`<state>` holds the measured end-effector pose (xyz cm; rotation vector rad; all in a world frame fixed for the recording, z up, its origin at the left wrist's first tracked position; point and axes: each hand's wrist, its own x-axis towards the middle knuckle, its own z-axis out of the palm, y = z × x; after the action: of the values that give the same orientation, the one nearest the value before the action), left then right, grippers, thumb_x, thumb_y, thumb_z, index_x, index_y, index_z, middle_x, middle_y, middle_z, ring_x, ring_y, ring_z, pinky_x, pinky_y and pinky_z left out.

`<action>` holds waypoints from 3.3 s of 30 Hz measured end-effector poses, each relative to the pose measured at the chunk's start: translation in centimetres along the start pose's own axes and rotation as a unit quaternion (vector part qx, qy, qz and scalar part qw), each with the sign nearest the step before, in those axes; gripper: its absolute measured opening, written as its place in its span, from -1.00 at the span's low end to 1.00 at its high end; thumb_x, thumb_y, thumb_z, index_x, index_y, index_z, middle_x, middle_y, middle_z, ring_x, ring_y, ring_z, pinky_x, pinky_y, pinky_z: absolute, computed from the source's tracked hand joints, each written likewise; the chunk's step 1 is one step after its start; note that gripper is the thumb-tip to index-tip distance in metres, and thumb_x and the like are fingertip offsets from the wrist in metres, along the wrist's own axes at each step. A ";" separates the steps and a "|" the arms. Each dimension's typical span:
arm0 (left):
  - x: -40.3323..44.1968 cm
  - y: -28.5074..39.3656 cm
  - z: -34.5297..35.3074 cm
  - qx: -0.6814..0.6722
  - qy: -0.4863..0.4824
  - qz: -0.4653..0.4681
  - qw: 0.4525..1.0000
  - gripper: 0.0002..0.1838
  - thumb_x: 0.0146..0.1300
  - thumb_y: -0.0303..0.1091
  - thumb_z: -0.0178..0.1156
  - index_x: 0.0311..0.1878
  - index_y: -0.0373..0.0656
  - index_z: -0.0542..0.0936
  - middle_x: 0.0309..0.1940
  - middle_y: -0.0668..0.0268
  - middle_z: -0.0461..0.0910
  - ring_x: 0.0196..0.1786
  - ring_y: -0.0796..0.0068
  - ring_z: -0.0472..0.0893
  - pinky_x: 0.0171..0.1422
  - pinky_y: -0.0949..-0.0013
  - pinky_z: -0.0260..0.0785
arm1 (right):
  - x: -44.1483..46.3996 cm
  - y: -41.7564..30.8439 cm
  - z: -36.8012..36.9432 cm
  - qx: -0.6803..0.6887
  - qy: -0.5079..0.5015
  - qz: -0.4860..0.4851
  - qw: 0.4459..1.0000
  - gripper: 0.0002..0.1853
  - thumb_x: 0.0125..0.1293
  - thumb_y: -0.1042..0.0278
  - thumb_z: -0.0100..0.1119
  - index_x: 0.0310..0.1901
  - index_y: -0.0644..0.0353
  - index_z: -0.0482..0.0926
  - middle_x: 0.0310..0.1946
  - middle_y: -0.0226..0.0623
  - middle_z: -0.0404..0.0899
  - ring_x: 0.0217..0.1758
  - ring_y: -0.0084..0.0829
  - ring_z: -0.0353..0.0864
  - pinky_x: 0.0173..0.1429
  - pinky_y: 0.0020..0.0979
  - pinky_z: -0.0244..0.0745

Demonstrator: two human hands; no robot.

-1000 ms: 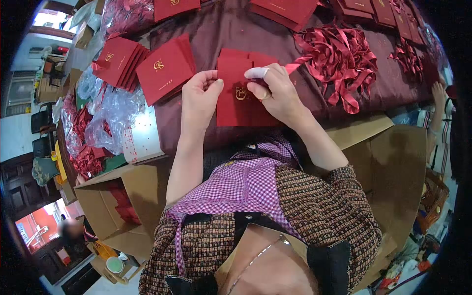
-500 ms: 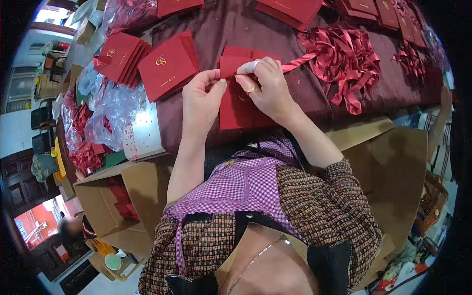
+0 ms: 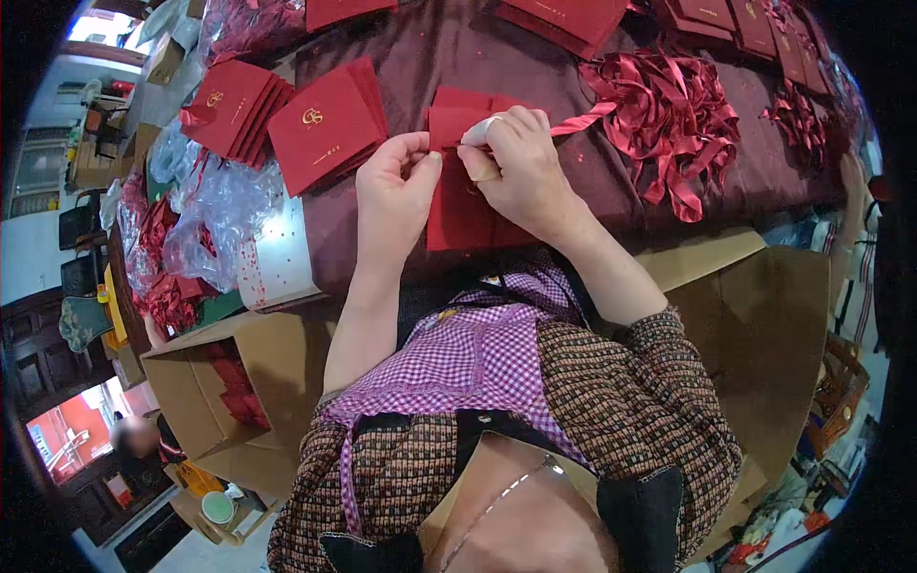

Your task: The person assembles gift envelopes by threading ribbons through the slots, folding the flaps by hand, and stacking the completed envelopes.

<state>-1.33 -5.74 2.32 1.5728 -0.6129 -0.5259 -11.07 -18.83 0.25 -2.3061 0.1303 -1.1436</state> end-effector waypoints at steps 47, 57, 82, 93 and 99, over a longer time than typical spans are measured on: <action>1.6 -0.8 -5.5 -0.168 0.090 0.041 0.981 -0.84 0.30 -0.52 0.16 -0.09 -0.34 0.59 -0.24 0.21 0.64 -0.25 0.52 0.58 -0.12 0.49 0.43 | 4.0 2.6 -4.9 0.175 -0.230 0.064 0.955 -0.86 0.22 0.62 0.12 -0.24 0.18 0.60 -0.35 -0.30 0.51 -0.19 -0.36 0.49 -0.07 -0.42 0.39; -2.4 1.4 -2.7 0.326 -0.077 0.182 0.925 -0.83 0.04 -0.44 0.36 -0.32 -0.28 0.59 -0.42 0.15 0.50 -0.26 0.14 0.52 -0.15 0.21 0.36 | 4.0 3.1 -2.3 0.174 -0.236 0.137 0.946 -0.85 0.22 0.57 0.14 -0.18 0.19 0.61 -0.25 -0.24 0.58 -0.15 -0.33 0.57 -0.01 -0.39 0.45; -0.3 -2.5 -4.6 0.289 0.043 0.035 0.956 -0.83 0.19 -0.38 0.27 -0.35 -0.33 0.58 -0.48 0.17 0.53 -0.43 0.36 0.53 -0.30 0.34 0.36 | 1.1 5.5 -10.3 0.395 -0.119 0.307 0.858 -0.79 0.27 0.48 0.19 -0.08 0.32 0.60 -0.33 -0.34 0.63 -0.36 -0.53 0.61 -0.31 -0.49 0.52; 0.6 -3.6 -4.9 0.160 -0.011 -0.003 0.987 -0.82 0.21 -0.42 0.20 -0.23 -0.38 0.60 -0.38 0.19 0.56 -0.30 0.45 0.54 -0.15 0.40 0.36 | 0.5 3.4 -8.9 0.418 -0.108 0.180 0.884 -0.81 0.25 0.47 0.23 -0.12 0.31 0.65 -0.20 -0.29 0.60 -0.15 -0.51 0.57 -0.01 -0.54 0.46; 0.3 -1.9 -4.7 0.162 -0.041 -0.014 0.986 -0.80 0.19 -0.50 0.16 -0.13 -0.37 0.60 -0.33 0.20 0.56 -0.28 0.50 0.54 -0.13 0.44 0.36 | 1.3 0.0 -7.6 0.262 -0.097 0.061 0.958 -0.91 0.16 0.56 0.19 -0.28 0.23 0.60 -0.21 -0.25 0.59 -0.10 -0.35 0.56 0.03 -0.39 0.42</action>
<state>2.07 -2.32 0.84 1.8746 -0.7698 -0.5326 -15.99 -22.59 4.81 -1.8887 -0.0961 -0.7688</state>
